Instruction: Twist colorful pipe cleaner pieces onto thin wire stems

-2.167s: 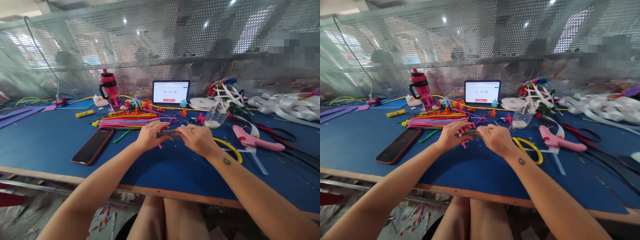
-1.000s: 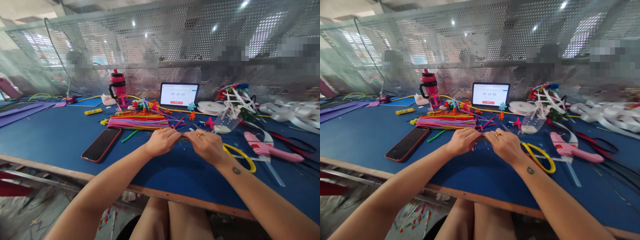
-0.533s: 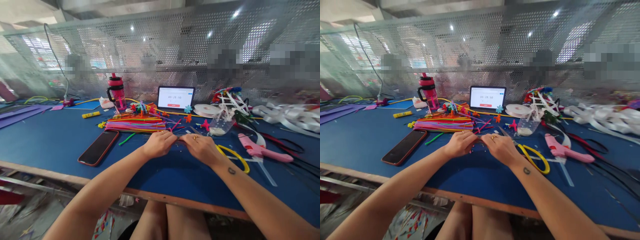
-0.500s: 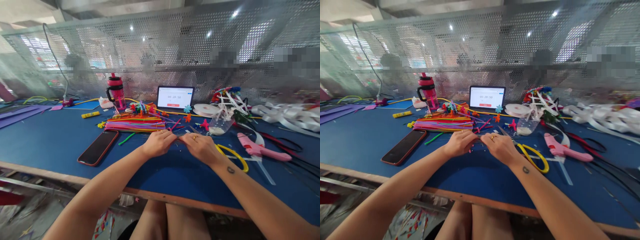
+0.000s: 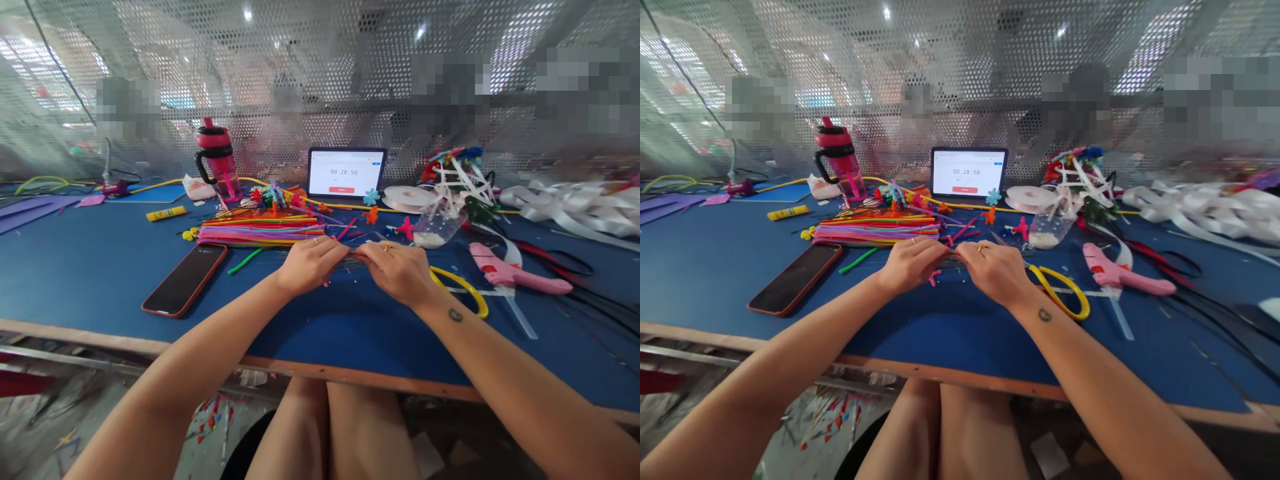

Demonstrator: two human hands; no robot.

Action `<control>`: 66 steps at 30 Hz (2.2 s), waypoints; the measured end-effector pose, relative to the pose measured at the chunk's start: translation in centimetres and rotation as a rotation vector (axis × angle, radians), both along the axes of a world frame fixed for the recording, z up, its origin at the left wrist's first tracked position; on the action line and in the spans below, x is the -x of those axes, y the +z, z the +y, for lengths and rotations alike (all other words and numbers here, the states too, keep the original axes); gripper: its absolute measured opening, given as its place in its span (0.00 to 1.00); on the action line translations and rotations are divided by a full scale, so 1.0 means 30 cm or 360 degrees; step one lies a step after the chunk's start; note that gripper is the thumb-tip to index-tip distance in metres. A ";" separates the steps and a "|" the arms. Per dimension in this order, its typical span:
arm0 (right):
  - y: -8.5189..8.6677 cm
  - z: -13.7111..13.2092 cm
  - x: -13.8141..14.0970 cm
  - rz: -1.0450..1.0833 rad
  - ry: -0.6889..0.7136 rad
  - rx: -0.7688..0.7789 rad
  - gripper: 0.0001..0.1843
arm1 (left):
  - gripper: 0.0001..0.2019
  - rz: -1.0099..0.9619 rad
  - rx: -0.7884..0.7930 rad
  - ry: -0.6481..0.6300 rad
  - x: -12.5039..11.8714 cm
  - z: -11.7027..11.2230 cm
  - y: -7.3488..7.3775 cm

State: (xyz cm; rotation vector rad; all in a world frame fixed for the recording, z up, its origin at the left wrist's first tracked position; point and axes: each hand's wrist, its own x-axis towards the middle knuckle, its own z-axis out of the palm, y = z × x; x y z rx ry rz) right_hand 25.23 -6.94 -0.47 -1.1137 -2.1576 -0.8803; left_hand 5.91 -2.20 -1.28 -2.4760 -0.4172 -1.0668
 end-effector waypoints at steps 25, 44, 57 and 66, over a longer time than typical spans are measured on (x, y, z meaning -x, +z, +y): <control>0.010 -0.005 0.009 0.0008 -0.0038 0.0043 0.14 | 0.06 -0.0228 0.0329 -0.0064 -0.015 -0.018 -0.004; 0.007 0.004 -0.001 0.0061 0.0111 0.0635 0.14 | 0.07 0.0267 -0.0468 -0.0101 0.019 -0.018 0.025; 0.015 0.000 -0.007 -0.0002 0.0031 0.0151 0.12 | 0.07 -0.0292 0.0445 -0.0208 -0.016 0.004 -0.010; 0.011 -0.003 0.010 0.0026 -0.0021 0.0216 0.19 | 0.07 -0.0112 0.0127 -0.0092 0.000 -0.006 -0.019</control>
